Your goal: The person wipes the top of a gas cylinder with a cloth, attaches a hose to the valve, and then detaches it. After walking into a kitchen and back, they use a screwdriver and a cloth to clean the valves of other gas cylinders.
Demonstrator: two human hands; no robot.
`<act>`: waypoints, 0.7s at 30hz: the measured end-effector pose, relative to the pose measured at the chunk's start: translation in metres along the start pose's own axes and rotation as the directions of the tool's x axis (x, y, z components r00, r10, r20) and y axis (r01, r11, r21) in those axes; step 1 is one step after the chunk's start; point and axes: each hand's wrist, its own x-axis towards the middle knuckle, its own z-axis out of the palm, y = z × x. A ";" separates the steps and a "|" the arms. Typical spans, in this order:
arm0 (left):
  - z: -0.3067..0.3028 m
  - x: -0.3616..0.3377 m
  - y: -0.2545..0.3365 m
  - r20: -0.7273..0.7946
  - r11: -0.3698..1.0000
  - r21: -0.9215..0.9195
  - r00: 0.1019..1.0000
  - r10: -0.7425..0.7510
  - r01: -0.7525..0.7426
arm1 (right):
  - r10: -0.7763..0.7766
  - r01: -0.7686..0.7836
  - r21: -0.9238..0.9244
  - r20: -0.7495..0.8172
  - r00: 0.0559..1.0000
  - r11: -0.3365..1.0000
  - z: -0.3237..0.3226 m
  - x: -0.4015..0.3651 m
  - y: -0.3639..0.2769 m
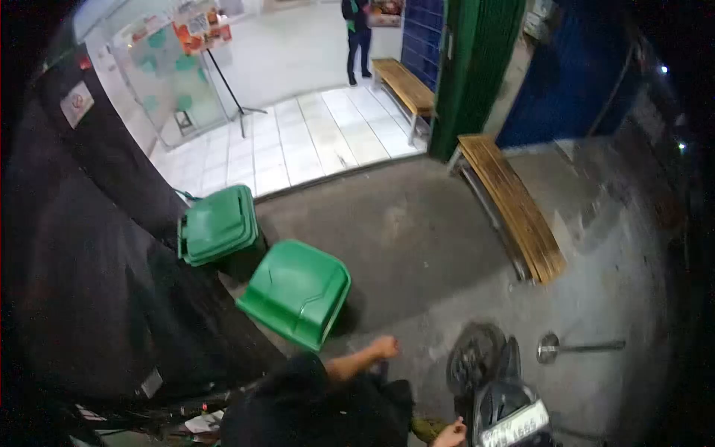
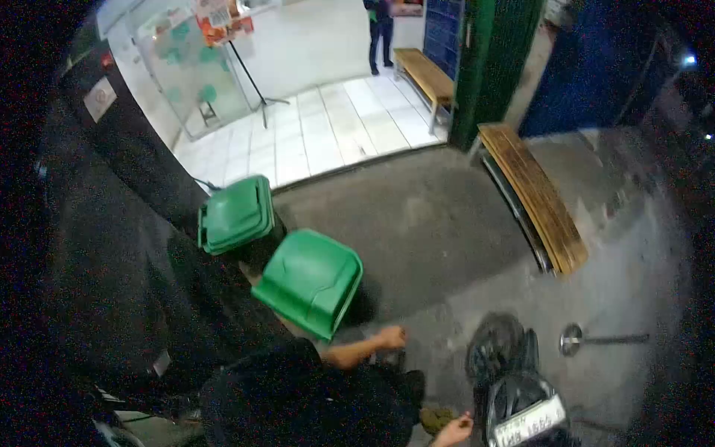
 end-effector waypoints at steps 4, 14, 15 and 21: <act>-0.066 0.094 0.061 -0.215 0.968 -0.147 0.962 0.168 -0.202 | -0.024 0.008 0.079 0.201 0.979 0.997 0.074 0.109 -0.115; -0.267 0.159 -0.035 -0.356 0.775 -0.447 0.706 -0.613 0.447 | -0.119 0.161 -0.010 0.627 0.770 0.987 0.362 0.437 -0.397; -0.276 0.145 -0.055 -0.454 0.744 -0.494 0.597 -0.662 0.449 | -0.035 0.069 -0.013 0.769 0.639 0.998 0.394 0.429 -0.448; -0.347 0.068 -0.045 -0.304 0.334 -0.874 0.140 -0.942 0.353 | -0.433 0.707 0.160 0.873 0.223 0.689 0.661 0.416 -0.700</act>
